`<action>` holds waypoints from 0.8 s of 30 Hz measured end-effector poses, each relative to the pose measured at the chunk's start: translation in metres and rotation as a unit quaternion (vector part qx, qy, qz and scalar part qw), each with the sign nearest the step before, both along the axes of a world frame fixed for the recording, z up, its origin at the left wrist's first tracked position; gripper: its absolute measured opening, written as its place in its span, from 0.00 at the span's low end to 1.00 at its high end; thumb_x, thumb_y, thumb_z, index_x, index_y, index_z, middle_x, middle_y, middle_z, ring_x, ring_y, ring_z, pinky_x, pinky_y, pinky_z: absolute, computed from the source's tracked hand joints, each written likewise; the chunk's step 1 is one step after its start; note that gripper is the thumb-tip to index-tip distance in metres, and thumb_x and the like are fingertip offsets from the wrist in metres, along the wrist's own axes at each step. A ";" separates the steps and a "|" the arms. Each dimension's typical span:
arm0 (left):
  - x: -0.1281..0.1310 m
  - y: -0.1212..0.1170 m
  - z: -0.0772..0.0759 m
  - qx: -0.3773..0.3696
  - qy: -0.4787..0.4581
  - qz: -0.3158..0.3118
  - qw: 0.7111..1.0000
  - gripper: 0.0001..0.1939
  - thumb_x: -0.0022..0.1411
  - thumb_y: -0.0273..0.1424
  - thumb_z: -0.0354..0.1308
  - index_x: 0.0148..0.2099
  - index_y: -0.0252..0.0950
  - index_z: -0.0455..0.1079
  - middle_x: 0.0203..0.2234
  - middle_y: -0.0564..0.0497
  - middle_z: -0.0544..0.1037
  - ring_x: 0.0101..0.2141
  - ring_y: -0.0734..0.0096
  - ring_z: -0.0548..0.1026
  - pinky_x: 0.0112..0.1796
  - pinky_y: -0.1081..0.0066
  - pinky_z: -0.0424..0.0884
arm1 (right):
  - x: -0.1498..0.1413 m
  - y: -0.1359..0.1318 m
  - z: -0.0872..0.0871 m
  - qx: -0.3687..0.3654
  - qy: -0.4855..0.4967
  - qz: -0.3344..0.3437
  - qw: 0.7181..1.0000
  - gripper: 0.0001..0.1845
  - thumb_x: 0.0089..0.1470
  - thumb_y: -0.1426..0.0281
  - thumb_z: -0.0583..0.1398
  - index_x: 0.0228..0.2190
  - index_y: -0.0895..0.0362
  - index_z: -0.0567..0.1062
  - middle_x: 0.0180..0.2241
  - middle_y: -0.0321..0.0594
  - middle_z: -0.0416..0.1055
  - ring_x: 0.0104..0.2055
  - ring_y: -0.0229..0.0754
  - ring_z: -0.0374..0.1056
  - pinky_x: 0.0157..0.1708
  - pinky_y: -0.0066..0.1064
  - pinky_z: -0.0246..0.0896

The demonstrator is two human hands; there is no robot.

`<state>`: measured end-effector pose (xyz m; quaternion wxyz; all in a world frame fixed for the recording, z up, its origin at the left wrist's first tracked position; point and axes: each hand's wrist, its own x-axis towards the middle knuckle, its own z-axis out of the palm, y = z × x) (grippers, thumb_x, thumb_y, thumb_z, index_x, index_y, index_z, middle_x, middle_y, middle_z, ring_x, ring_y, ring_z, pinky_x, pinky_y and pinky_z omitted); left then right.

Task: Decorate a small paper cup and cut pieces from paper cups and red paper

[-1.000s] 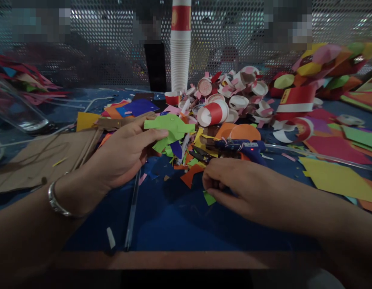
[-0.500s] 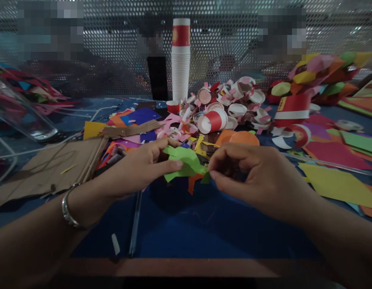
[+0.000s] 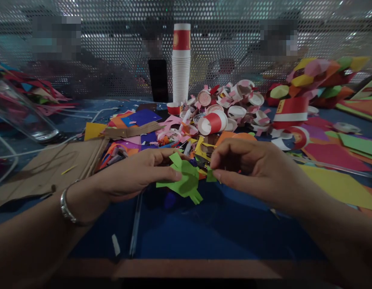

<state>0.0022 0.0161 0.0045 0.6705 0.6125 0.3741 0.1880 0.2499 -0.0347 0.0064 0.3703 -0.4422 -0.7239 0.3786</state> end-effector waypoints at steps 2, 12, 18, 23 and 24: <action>0.001 -0.001 0.001 -0.010 -0.014 -0.007 1.000 0.07 0.62 0.27 0.66 0.43 0.37 0.77 0.40 0.51 0.83 0.43 0.70 0.80 0.45 0.73 0.73 | 0.000 0.001 -0.001 -0.004 0.005 0.002 1.000 0.04 0.54 0.75 0.64 0.31 0.55 0.74 0.30 0.32 0.69 0.29 0.34 0.64 0.30 0.27 0.61; 0.003 -0.001 0.003 -0.064 -0.031 -0.019 0.997 0.12 0.62 0.27 0.65 0.48 0.39 0.77 0.43 0.48 0.83 0.42 0.65 0.81 0.48 0.66 0.75 | -0.006 0.004 -0.001 -0.029 0.044 0.011 0.999 0.06 0.51 0.79 0.64 0.30 0.57 0.74 0.30 0.32 0.70 0.30 0.34 0.66 0.30 0.26 0.61; 0.004 -0.002 0.003 -0.045 -0.029 -0.015 0.998 0.13 0.62 0.27 0.65 0.50 0.37 0.76 0.46 0.46 0.83 0.45 0.63 0.81 0.49 0.65 0.75 | -0.005 0.002 -0.001 -0.016 0.032 -0.004 0.999 0.05 0.53 0.79 0.63 0.31 0.57 0.75 0.30 0.32 0.70 0.30 0.33 0.66 0.31 0.24 0.61; 0.005 -0.001 -0.002 -0.027 -0.050 0.019 0.998 0.14 0.62 0.24 0.65 0.50 0.37 0.74 0.47 0.47 0.82 0.47 0.65 0.80 0.47 0.68 0.75 | -0.005 -0.001 0.000 -0.022 0.027 0.001 0.999 0.03 0.55 0.75 0.64 0.32 0.56 0.75 0.29 0.32 0.70 0.30 0.33 0.66 0.30 0.24 0.61; 0.005 -0.001 -0.003 -0.026 -0.054 0.027 0.998 0.15 0.62 0.24 0.65 0.51 0.37 0.73 0.47 0.47 0.82 0.47 0.65 0.80 0.47 0.69 0.75 | -0.006 -0.002 -0.001 -0.023 0.023 0.005 0.999 0.03 0.55 0.75 0.63 0.32 0.56 0.75 0.29 0.32 0.70 0.30 0.33 0.66 0.30 0.24 0.62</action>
